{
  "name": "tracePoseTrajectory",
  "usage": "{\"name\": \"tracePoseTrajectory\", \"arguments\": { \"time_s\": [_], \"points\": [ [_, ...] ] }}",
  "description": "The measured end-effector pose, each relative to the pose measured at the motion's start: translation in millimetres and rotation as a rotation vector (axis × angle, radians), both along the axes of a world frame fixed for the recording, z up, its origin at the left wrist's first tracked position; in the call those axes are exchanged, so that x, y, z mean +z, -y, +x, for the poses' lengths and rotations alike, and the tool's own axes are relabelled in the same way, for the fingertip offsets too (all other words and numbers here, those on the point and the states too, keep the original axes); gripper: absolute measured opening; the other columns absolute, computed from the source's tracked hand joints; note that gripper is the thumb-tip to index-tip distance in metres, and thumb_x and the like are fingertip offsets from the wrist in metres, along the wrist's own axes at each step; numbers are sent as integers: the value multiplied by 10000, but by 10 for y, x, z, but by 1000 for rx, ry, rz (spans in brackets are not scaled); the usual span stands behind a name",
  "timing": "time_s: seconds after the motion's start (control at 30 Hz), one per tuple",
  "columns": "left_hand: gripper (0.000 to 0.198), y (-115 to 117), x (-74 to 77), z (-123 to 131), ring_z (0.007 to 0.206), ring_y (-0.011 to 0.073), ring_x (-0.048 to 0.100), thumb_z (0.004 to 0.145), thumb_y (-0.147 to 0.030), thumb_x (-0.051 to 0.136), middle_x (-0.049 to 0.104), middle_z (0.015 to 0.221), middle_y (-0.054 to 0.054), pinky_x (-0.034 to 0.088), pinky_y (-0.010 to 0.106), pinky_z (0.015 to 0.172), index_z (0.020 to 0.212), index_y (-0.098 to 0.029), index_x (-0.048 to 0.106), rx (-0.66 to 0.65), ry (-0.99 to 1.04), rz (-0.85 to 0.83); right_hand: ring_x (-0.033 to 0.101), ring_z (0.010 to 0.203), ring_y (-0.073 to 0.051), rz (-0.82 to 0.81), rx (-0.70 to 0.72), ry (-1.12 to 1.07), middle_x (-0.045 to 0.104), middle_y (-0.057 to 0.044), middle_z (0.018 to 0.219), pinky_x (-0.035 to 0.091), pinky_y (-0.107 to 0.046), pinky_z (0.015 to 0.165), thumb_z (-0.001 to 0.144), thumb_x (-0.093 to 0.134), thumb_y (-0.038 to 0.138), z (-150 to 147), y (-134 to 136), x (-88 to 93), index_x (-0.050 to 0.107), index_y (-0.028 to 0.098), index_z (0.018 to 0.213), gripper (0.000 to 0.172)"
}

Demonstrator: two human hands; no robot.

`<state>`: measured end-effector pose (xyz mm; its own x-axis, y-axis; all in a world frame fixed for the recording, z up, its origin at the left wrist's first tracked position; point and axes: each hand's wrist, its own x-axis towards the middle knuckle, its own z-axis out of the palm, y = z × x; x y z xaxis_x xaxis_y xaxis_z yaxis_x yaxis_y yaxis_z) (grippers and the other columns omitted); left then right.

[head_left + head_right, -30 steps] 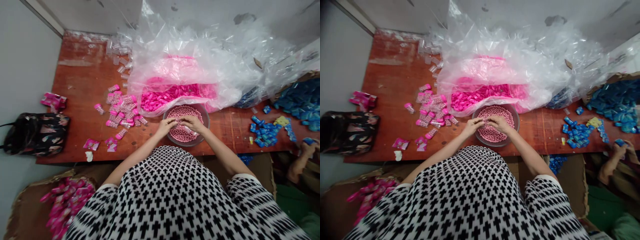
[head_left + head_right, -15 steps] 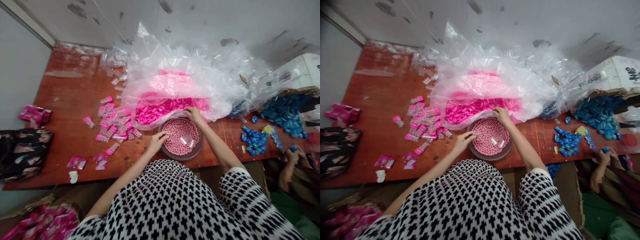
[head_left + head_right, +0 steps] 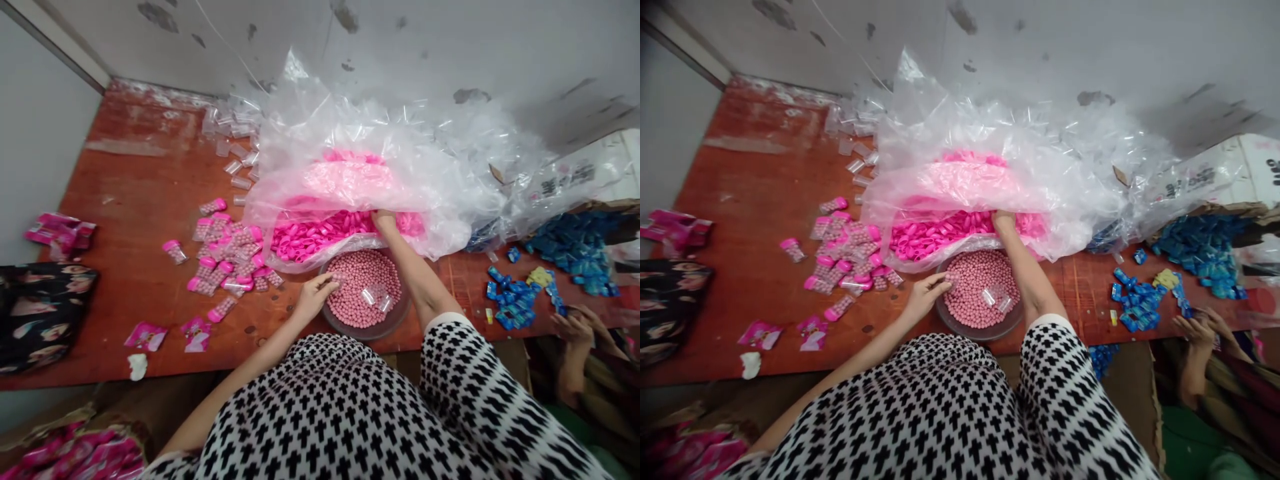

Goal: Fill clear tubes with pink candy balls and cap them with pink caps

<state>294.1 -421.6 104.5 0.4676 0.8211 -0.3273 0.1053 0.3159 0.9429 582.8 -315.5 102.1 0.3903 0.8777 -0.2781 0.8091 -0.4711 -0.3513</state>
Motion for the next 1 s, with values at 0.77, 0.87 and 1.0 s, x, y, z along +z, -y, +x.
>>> {"name": "tracePoseTrajectory", "arguments": {
  "time_s": [0.77,0.87,1.0],
  "points": [
    [480,88,522,170,848,206,675,653,-519,708,707,975,81,566,359,778,943,-139,661,110,331,-132,609,970,-210,446,197,-618,662,-68,1050,491,-374,880,782,638,388,-1070,1774,795,633,217,1039,308],
    [470,174,563,135,820,193,678,689,-498,690,710,918,78,563,356,791,976,-128,652,86,340,-160,569,1085,-228,477,442,-322,638,-103,1133,436,-390,976,861,546,350,-1149,1819,774,616,209,1097,284],
    [439,227,604,97,816,187,677,678,-449,717,706,955,84,561,339,783,968,-127,647,50,388,-166,594,1060,-218,434,550,-179,635,-116,1151,469,-362,927,911,457,307,-1145,1867,806,557,185,1191,322]
  ]
}}
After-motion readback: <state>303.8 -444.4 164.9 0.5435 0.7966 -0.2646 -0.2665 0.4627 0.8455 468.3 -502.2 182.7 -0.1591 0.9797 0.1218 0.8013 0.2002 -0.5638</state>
